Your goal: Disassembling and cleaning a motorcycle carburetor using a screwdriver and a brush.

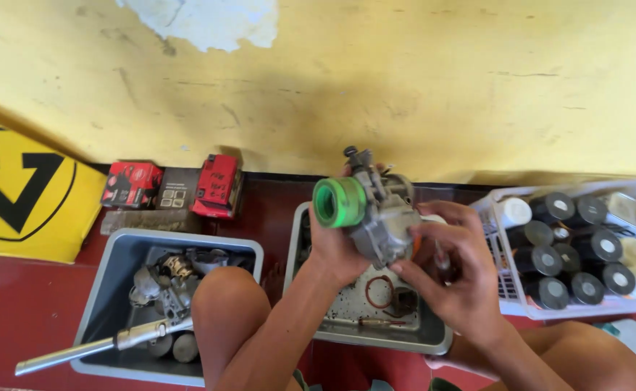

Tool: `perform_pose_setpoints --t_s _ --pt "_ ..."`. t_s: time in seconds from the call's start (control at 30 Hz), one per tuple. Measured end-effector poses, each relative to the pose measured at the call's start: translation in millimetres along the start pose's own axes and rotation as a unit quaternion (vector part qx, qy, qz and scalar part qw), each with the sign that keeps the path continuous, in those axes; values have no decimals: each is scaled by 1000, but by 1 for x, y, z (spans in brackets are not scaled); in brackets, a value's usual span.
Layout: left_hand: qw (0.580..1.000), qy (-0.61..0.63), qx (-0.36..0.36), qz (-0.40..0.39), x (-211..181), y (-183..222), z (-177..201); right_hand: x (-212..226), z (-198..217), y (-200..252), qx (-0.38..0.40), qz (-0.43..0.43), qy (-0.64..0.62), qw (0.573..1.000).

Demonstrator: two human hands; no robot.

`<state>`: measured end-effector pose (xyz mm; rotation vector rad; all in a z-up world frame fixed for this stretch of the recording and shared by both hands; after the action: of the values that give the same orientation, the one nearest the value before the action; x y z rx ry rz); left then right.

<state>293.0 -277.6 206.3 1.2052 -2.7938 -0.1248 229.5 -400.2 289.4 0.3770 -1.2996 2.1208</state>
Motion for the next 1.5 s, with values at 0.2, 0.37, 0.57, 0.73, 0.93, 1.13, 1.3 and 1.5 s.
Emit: perform_pose_setpoints --t_s 0.2,0.37,0.57,0.73,0.93,1.13,1.3,1.5 --pt "990 48 129 21 9 22 -35 -10 -23 17 -74 -116 -155 978" --pt "989 -22 147 -26 7 29 -48 -18 -27 24 -97 -130 -139 977" --pt "999 -1 -32 -21 7 27 -38 -10 -12 -7 -114 -112 -63 985" --pt "982 -24 -186 14 20 25 -28 -27 1 -18 -94 -208 -48 972" --pt "992 56 -110 1 22 19 -30 -42 3 -13 -168 -268 -169 933" --pt "972 160 -166 -46 9 33 -34 -29 41 -12 -98 -218 -67 969" --pt "973 166 -65 -145 -17 40 -26 -20 28 -3 118 -208 -20 971" --pt "968 68 38 -238 -31 53 -42 -27 -9 18 163 -275 -5 948"
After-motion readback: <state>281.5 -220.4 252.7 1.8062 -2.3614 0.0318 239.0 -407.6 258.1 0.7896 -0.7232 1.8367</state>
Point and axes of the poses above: each hand's wrist, its own y-axis away from the middle knuckle, its own z-axis out of the back of the hand, x = y × z, the point moved 6 cm from there along -y, towards the middle knuckle, and after that the axes turned 14 degrees about z, right-handed, at the moved point
